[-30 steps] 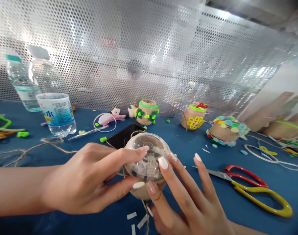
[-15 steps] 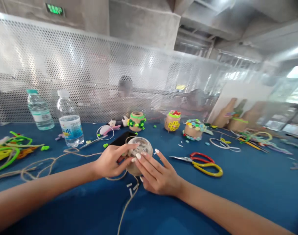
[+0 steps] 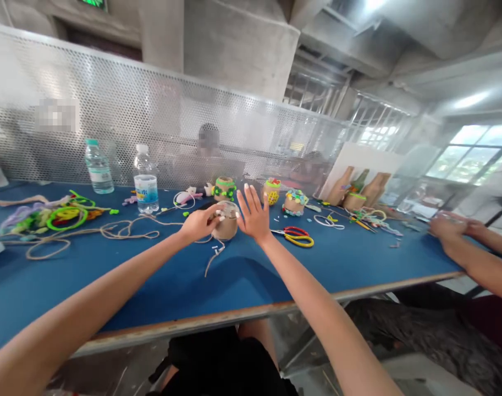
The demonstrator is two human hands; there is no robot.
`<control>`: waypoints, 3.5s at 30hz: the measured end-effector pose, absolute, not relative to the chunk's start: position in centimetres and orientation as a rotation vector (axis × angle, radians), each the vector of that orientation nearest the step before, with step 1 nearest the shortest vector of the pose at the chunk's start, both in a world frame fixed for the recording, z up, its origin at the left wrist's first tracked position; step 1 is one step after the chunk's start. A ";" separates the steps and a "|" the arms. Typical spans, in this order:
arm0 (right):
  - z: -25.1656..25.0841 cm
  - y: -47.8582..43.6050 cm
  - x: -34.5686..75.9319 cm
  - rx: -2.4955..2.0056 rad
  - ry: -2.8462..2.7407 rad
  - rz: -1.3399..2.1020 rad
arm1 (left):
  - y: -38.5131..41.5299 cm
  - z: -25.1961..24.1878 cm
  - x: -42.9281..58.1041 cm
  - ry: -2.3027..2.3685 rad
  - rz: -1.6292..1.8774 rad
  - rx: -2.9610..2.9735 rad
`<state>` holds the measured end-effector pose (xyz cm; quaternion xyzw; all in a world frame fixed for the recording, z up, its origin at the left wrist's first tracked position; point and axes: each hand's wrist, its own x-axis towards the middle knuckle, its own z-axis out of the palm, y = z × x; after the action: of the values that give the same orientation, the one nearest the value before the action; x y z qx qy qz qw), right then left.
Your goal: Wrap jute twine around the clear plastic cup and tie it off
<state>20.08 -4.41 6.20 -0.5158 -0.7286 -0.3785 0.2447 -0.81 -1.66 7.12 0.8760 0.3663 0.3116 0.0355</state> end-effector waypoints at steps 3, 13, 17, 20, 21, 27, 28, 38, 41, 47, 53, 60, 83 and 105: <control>6.7 -3.9 17.1 -1.395 -1.968 -0.995 | -1.9 6.8 -0.8 1.141 0.996 2.654; 3.9 -2.3 17.1 -1.250 -1.730 0.049 | -1.9 6.2 -0.5 1.080 1.075 2.554; 3.6 -1.6 17.7 -1.106 -1.593 0.516 | -1.5 6.4 -0.6 1.098 1.046 2.540; 3.6 -1.6 17.9 -1.073 -1.486 0.708 | -0.9 6.5 -0.9 1.039 1.046 2.500; 3.6 -1.6 17.9 -1.071 -1.451 0.747 | -0.7 6.6 -1.1 1.018 1.039 2.486; 3.8 -1.4 18.5 -1.081 -1.402 0.768 | 0.1 6.8 -1.7 1.057 0.973 2.509; 3.8 -1.3 18.6 -1.081 -1.406 0.774 | 0.1 6.8 -1.8 1.092 0.969 2.516; 4.3 -1.7 18.1 -0.937 -1.469 0.861 | -0.8 6.9 -1.8 1.384 0.933 2.666; 4.1 -1.6 17.8 -0.926 -1.390 0.906 | -1.0 7.0 -1.7 1.422 0.937 2.662; 3.6 -1.0 17.5 -0.941 -1.309 0.886 | -1.2 7.1 -1.6 1.449 0.916 2.685; 3.7 -1.1 17.8 -0.945 -1.320 0.908 | -0.5 7.2 -2.1 1.483 0.811 2.880; 3.4 -1.0 17.3 -0.924 -1.358 0.868 | -0.6 7.4 -2.2 1.481 0.747 2.905; 3.8 -1.5 17.3 -0.934 -1.343 0.872 | -0.6 8.0 -3.6 1.401 0.714 3.054; 4.4 -2.2 17.5 -0.913 -1.403 1.024 | -0.7 7.6 -2.7 1.465 0.924 2.730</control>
<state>17.47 -2.23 4.40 -0.3867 -0.5943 0.4338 0.5559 -2.75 -0.74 7.62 0.8436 0.4525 0.2856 -0.0459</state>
